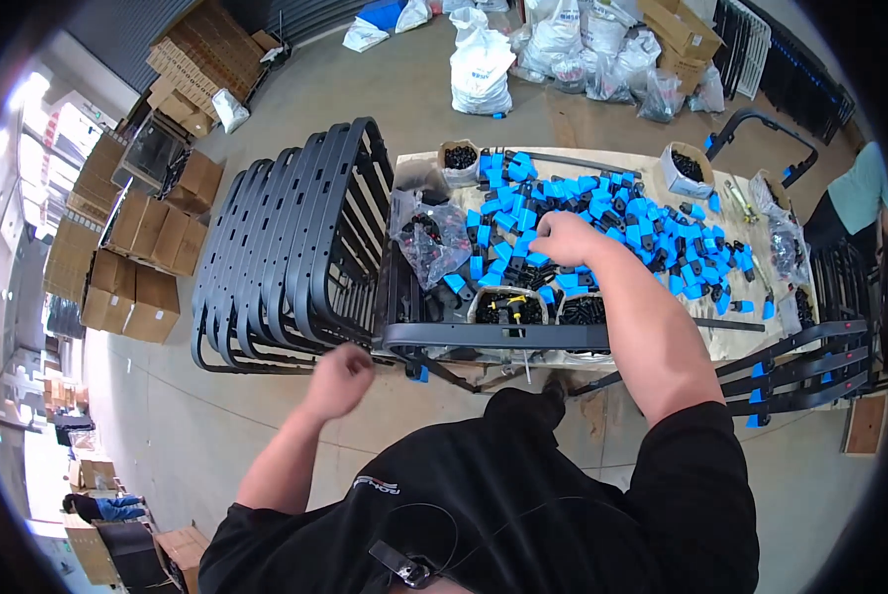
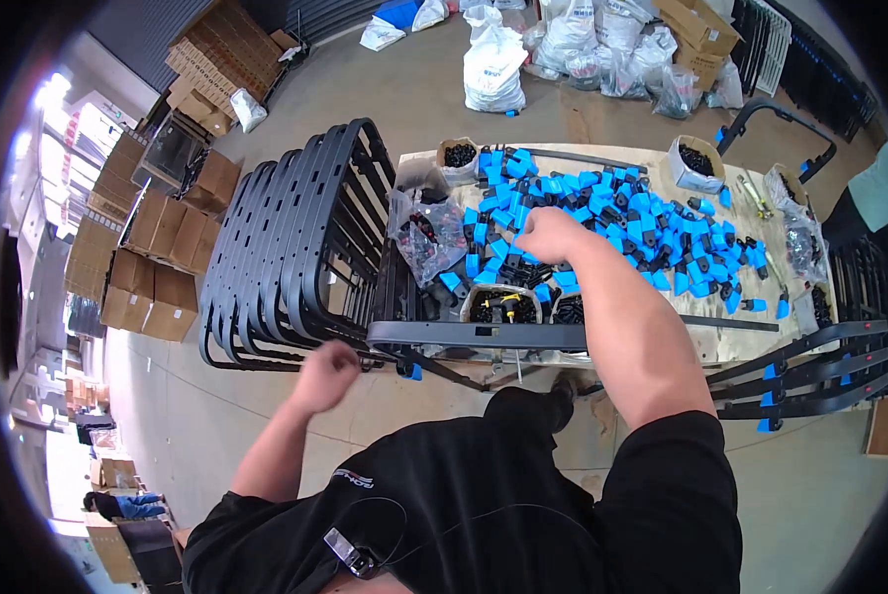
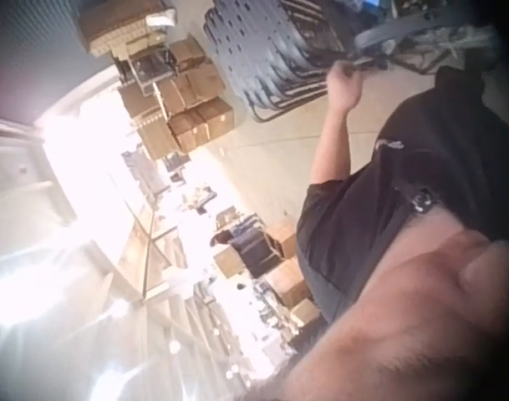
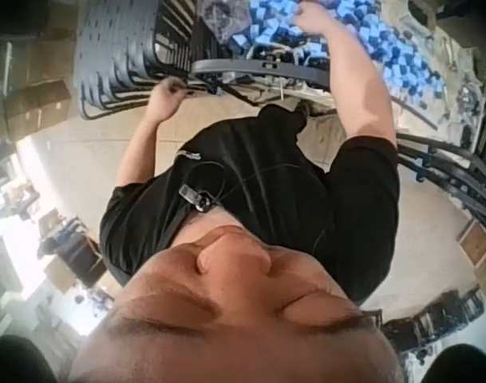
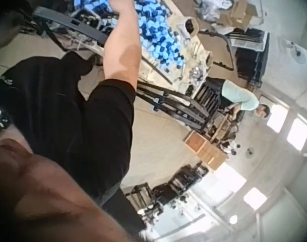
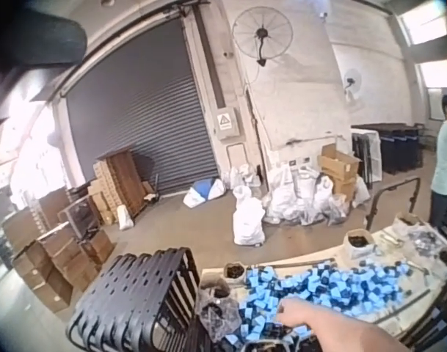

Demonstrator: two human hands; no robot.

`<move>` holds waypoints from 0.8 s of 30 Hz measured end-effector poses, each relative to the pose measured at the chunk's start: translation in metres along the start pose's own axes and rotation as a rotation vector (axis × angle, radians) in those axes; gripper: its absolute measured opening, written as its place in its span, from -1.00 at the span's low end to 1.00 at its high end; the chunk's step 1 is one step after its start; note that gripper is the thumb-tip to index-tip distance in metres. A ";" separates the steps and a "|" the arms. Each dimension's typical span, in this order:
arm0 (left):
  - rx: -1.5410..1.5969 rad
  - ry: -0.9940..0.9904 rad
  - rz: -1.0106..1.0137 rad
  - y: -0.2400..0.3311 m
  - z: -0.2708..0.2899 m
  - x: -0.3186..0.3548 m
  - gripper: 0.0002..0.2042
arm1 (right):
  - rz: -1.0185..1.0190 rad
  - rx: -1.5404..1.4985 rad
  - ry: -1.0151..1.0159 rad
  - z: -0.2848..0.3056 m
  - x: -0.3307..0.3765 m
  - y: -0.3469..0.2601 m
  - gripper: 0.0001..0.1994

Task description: Assembling metal frame components by attaching blue plastic end caps and tightening fasteners using a tool.

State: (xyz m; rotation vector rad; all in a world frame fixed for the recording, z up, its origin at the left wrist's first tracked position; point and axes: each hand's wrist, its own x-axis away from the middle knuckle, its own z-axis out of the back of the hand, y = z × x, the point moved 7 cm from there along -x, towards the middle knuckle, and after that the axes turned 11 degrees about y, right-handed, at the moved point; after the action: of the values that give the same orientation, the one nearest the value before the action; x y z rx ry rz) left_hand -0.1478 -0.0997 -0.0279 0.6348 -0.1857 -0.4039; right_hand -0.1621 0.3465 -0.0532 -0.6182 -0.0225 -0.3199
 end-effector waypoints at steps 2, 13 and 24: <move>0.232 0.043 0.088 0.032 0.026 -0.040 -0.86 | 0.082 -0.056 -0.166 -0.018 0.006 -0.008 -0.60; -0.426 -0.055 -0.167 -0.003 -0.154 -0.308 -0.64 | 0.030 -0.018 -0.197 -0.013 0.004 0.009 -0.55; -0.657 -0.119 -0.093 -0.028 -0.217 -0.356 -0.58 | -0.072 -0.061 -0.293 -0.018 0.004 0.014 -0.57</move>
State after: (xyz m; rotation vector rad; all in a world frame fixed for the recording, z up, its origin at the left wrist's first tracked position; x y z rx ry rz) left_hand -0.4164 0.1464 -0.2329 -0.0282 -0.1252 -0.5579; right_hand -0.1550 0.3461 -0.0756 -0.7222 -0.3178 -0.2978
